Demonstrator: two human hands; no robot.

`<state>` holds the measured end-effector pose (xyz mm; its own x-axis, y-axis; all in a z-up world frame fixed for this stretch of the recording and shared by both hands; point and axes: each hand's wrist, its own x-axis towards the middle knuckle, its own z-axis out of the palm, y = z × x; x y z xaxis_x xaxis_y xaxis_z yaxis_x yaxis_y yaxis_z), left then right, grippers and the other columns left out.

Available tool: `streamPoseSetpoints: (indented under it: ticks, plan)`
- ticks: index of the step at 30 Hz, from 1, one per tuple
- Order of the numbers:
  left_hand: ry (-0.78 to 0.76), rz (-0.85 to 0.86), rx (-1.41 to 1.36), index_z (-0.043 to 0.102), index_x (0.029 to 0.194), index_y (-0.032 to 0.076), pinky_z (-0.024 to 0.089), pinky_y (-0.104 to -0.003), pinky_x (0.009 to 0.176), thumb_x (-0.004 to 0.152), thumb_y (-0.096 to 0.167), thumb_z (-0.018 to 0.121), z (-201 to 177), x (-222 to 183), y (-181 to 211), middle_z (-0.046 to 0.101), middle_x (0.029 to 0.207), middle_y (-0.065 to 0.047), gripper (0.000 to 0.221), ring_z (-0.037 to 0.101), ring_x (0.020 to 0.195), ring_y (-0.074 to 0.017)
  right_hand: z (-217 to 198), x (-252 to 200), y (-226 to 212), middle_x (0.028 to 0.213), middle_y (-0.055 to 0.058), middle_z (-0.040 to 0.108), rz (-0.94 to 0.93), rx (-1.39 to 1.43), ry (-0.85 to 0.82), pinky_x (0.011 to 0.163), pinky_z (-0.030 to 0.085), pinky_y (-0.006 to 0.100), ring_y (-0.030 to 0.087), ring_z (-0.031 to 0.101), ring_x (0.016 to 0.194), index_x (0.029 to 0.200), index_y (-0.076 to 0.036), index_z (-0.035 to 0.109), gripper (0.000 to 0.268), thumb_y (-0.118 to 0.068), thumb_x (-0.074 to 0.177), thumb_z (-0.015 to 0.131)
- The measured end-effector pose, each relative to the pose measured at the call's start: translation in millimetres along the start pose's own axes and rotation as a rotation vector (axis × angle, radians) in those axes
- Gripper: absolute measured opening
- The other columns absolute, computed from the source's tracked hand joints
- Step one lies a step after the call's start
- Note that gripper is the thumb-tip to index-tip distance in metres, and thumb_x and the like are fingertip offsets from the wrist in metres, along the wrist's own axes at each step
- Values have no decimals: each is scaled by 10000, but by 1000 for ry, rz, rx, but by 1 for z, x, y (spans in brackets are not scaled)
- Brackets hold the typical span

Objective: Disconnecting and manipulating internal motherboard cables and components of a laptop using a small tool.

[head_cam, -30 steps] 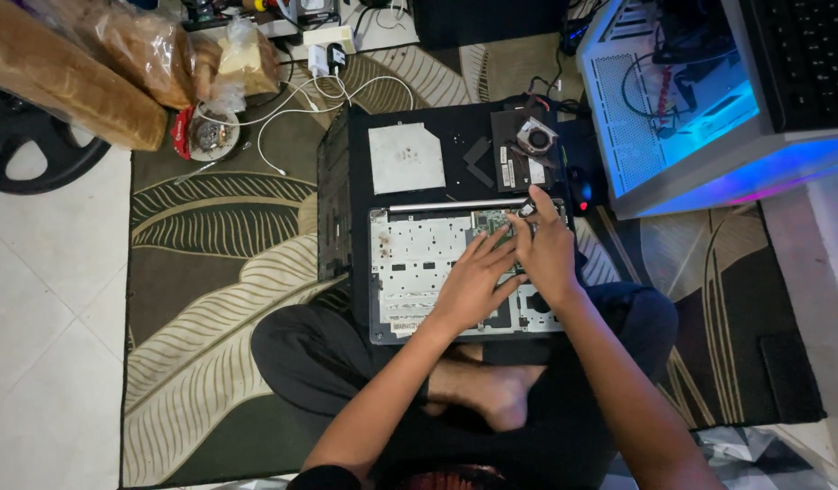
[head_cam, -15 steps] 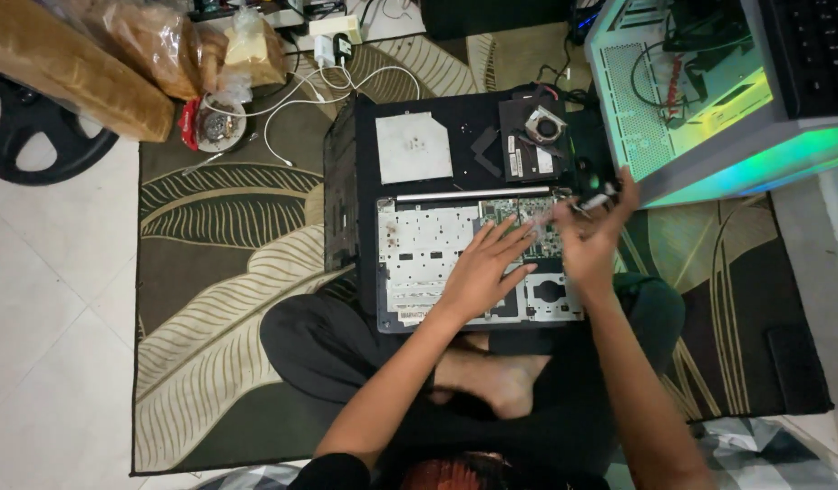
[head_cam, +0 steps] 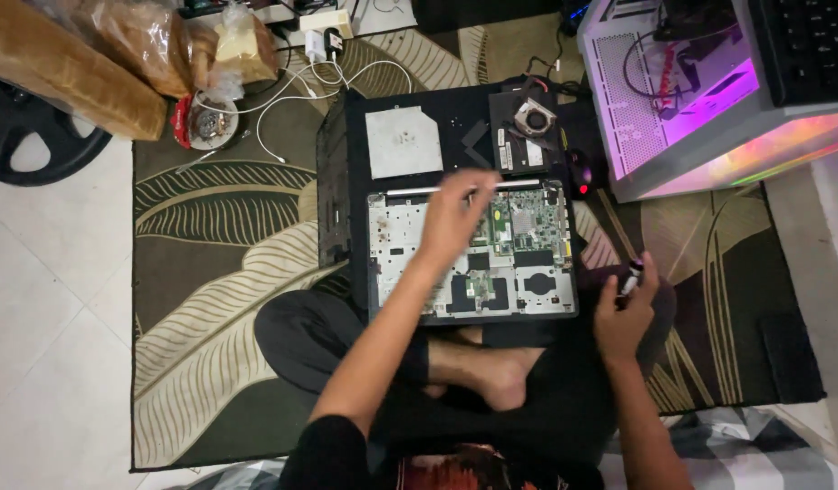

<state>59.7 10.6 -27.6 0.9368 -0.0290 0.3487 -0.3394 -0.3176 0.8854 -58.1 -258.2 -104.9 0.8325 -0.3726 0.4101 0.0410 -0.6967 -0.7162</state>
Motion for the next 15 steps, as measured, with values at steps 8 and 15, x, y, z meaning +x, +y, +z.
streamPoseSetpoints:
  ticks: [8,15]
  plan:
    - [-2,-2,723,744,1112,163,515,-452,823,902,335,731,8,82,-89,639,1038,-51,272,608,976,-306,15,-6,18,926,260,696,-52,-88,22,568,500,477,476,673,690,1554,-81,510,580,-70,999,681]
    - [-44,-10,936,736,983,135,438,-410,811,786,356,820,22,102,-109,577,1004,-40,308,554,985,-278,18,-4,18,765,222,694,-126,-137,54,542,506,509,486,660,620,1527,-110,548,583,-62,967,704]
